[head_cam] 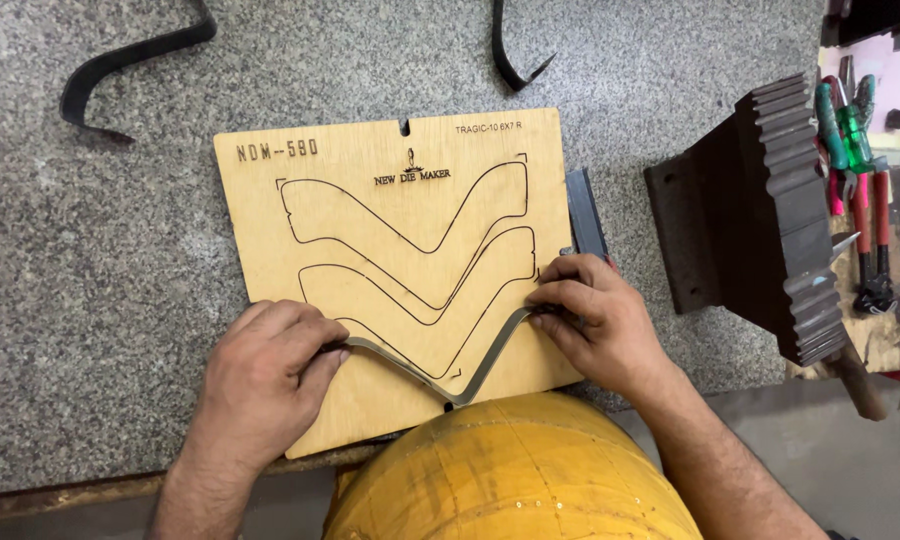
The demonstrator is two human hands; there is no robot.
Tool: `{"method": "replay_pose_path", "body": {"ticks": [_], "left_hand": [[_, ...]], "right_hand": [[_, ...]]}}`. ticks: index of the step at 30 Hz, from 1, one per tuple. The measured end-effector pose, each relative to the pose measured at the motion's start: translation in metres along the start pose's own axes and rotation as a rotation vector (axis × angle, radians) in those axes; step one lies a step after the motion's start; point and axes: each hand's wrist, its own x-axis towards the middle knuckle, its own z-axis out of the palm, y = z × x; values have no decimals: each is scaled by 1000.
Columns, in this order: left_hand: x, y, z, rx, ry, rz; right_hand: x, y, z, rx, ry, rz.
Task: The person bends a flat metal strip into a zigzag shape using a wooden template, a manual bending machine, and a hammer. They repeatedly check the metal against the template and adjust the bends with the tools.
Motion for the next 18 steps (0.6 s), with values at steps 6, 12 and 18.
{"method": "replay_pose_path", "body": {"ticks": [6,12,18], "left_hand": [[-2,-3,2,-12,-5,-14],[-2,-3,3,-32,-7,-65],[-4,0,5,-23,42,-39]], "right_hand": [[-1,0,1,19,0,-1],[-2,-1,2,57,20,1],[-4,3,3,72,5,21]]}}
